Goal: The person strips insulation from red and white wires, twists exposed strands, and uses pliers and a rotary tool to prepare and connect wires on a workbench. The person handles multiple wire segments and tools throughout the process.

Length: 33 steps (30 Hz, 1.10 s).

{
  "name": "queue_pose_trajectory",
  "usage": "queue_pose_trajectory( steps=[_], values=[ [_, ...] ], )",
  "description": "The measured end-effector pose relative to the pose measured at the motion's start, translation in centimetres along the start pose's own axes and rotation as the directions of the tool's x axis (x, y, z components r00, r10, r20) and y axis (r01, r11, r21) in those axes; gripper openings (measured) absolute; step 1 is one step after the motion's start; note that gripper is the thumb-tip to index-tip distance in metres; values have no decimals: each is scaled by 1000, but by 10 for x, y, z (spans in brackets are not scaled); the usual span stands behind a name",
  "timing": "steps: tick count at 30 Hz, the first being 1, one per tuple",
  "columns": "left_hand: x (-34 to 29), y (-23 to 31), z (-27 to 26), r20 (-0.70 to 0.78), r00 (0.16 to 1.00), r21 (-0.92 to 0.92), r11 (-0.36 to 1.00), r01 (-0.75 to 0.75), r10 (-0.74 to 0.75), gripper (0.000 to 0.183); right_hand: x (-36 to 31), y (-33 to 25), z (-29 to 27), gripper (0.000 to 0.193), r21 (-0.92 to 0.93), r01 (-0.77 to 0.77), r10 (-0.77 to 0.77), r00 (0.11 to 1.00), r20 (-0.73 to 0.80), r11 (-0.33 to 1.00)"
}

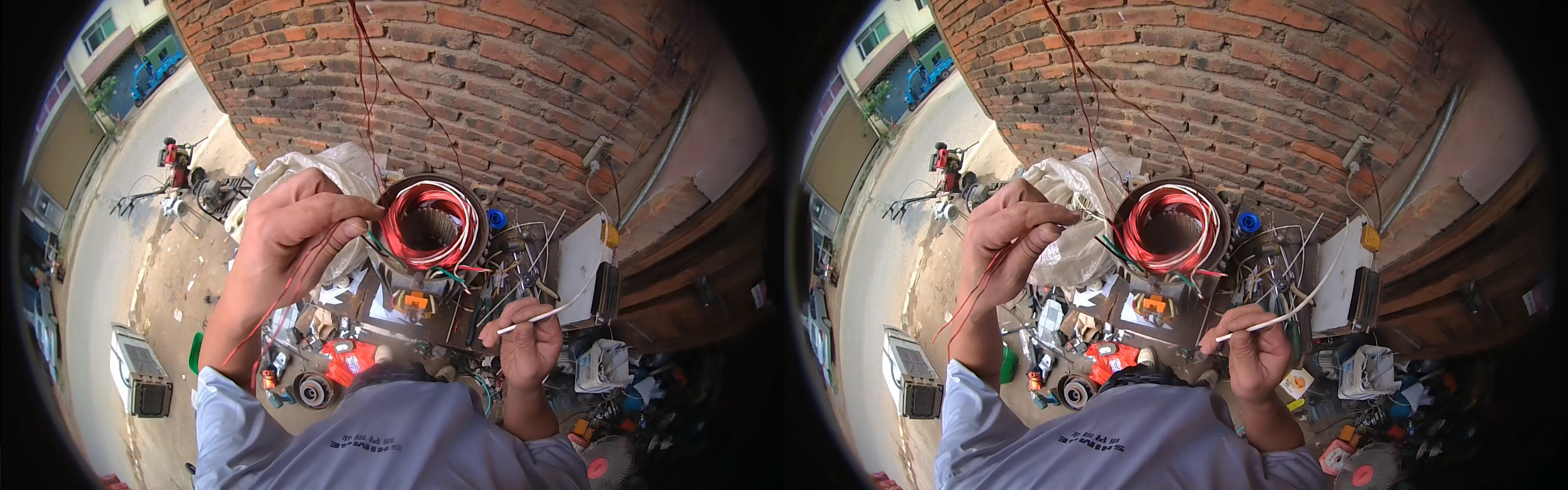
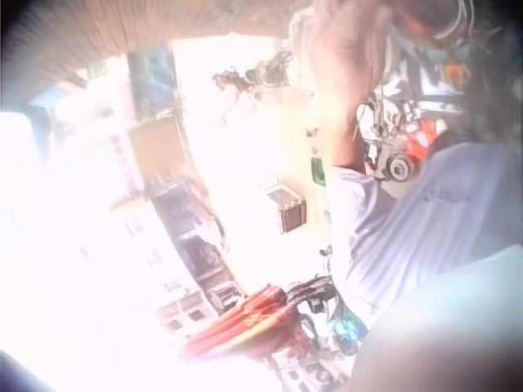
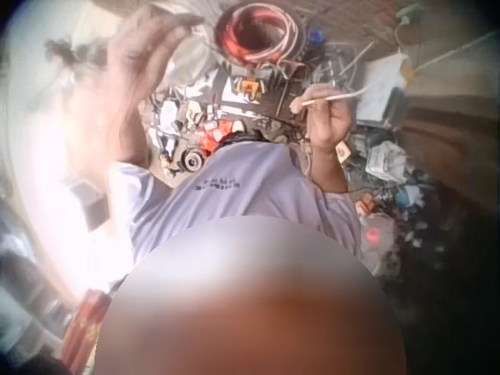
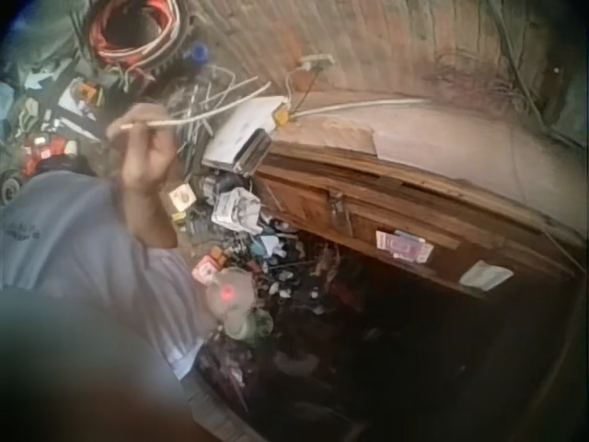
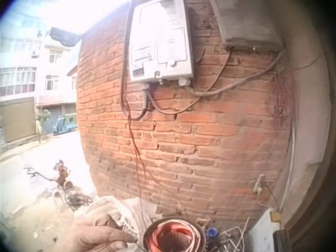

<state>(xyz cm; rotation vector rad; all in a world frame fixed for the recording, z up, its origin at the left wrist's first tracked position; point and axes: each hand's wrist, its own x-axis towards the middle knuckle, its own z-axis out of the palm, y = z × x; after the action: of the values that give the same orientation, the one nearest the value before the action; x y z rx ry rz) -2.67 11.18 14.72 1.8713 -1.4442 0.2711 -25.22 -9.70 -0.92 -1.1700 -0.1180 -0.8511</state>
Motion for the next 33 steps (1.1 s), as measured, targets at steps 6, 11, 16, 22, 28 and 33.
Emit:
queue_pose_trajectory(
  steps=[6, 11, 16, 22, 28, 33],
  values=[
    [73, 26, 54, 31, 974, -283, 937, -205, 223, 18, 51, -50, 12, 12, -18, 260, -261, 962, -76, 965],
    [96, 57, 103, 57, 889, -387, 831, -400, 454, 21, 56, -85, 3, 13, -254, 345, -390, 908, -154, 903],
    [95, 68, 126, 138, 873, -416, 827, -378, 468, 21, 46, -90, -1, 21, -539, 264, -424, 884, -197, 800],
    [95, 71, 125, 319, 839, -546, 809, -216, 440, 17, 48, -95, -11, 26, -737, 426, -569, 820, 69, 524],
    [97, 68, 119, 474, 779, -645, 764, -10, 410, 18, 63, -107, -20, 24, -679, 594, -568, 763, 308, 430],
    [101, 69, 112, 521, 748, -639, 769, 21, 411, 18, 63, -109, -16, 16, -551, 458, -454, 878, 154, 698]
  ],
)
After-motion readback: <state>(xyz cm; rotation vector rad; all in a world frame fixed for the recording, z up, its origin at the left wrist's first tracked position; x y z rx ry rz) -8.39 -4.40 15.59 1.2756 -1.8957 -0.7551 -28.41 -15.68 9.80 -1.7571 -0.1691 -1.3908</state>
